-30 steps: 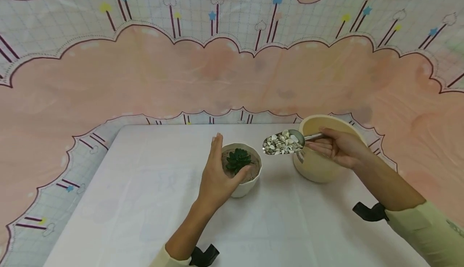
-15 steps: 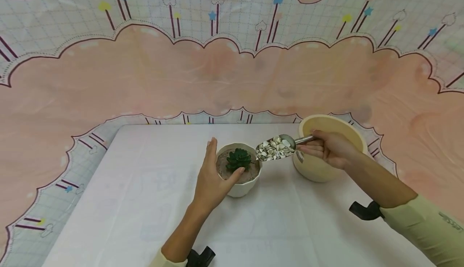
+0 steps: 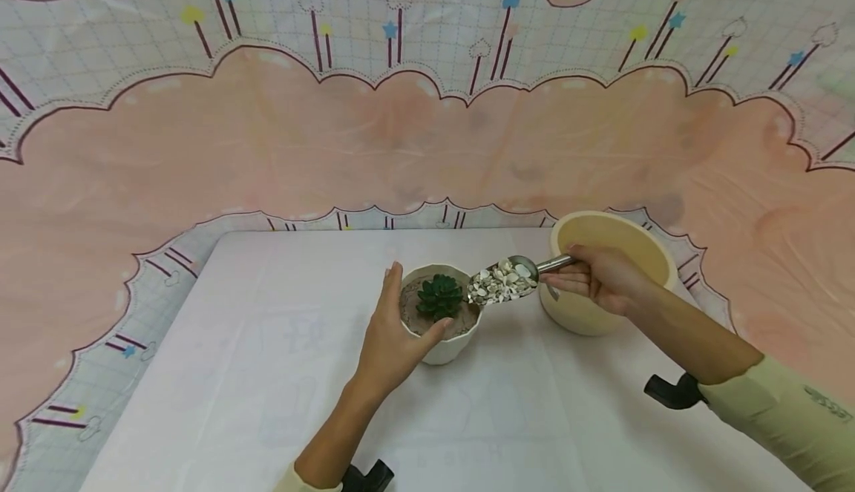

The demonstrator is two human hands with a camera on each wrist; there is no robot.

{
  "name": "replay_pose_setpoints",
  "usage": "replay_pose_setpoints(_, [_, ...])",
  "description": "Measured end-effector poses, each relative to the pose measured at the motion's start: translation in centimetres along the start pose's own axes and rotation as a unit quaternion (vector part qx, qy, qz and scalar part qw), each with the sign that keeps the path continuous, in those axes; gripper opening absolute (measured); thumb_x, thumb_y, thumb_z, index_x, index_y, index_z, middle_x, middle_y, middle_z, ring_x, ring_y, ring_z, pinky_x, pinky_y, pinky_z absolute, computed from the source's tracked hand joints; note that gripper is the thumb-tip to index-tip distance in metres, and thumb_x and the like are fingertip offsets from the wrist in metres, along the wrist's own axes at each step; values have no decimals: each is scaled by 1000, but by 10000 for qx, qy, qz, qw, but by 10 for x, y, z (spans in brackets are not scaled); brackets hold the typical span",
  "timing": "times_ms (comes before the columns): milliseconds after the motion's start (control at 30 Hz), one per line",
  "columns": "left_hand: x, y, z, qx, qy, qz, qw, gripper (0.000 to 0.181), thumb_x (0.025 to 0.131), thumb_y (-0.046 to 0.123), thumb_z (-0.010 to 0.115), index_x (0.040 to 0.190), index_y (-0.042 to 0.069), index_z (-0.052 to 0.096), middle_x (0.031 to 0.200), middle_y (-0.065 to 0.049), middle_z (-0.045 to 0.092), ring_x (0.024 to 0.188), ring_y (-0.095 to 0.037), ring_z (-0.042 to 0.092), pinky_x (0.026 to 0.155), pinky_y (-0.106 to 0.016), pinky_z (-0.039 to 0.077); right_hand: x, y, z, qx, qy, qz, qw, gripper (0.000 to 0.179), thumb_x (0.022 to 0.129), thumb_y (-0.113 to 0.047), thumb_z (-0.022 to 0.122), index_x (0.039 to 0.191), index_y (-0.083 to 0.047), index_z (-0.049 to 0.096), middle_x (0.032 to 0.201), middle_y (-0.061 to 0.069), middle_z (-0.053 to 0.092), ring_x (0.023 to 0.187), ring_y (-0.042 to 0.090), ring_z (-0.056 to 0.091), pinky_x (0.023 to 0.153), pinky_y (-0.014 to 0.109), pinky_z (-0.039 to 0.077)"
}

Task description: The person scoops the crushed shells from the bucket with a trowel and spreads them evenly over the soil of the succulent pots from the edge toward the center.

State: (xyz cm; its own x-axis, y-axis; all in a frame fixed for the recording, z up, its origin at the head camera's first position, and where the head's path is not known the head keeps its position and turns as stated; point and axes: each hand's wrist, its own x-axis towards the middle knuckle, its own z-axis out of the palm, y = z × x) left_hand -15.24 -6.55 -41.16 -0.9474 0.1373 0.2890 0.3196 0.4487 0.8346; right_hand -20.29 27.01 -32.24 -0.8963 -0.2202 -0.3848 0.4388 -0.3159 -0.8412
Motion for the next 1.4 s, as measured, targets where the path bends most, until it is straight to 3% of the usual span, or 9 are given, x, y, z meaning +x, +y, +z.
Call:
replay_pose_setpoints(200, [-4, -6, 5, 197, -226, -256, 9992, 129, 79, 43, 93, 168, 1, 11, 174, -17, 11, 160, -34, 8, 123, -58, 22, 1, 1, 2, -137, -10, -2, 9999, 42, 116, -12, 31, 100, 6, 65, 96, 25, 76, 89, 31, 78, 86, 37, 60])
replay_pose_setpoints(367, [-4, -10, 6, 423, -191, -161, 9988, 135, 74, 45, 96, 167, -1, 10, 174, -19, 11, 160, -36, 8, 122, -58, 24, 2, 2, 3, -215, 45, -23, 9998, 42, 117, -14, 31, 104, 8, 64, 96, 25, 76, 89, 30, 78, 87, 37, 60])
replay_pose_setpoints(833, [-2, -12, 6, 654, -201, -96, 9976, 130, 75, 46, 96, 165, -5, 18, 171, -23, 20, 159, -39, 14, 120, -60, 29, 5, 4, 8, -252, 237, -163, 9993, 36, 117, -19, 36, 110, 9, 58, 96, 24, 76, 89, 31, 78, 86, 37, 60])
replay_pose_setpoints(1033, [-2, -12, 6, 624, -219, -118, 9977, 131, 74, 46, 96, 165, -4, 17, 171, -24, 19, 159, -39, 13, 120, -59, 29, 4, 5, 10, -331, 270, -294, 9987, 28, 115, -12, 38, 114, 10, 54, 95, 24, 76, 89, 31, 78, 86, 38, 60])
replay_pose_setpoints(1400, [-2, -13, 6, 629, -190, -125, 9978, 130, 74, 46, 96, 165, -5, 18, 171, -23, 20, 159, -39, 14, 120, -60, 30, 1, 4, 12, -510, 38, -583, 9970, 27, 115, -10, 40, 109, 9, 57, 96, 24, 76, 90, 29, 78, 86, 36, 60])
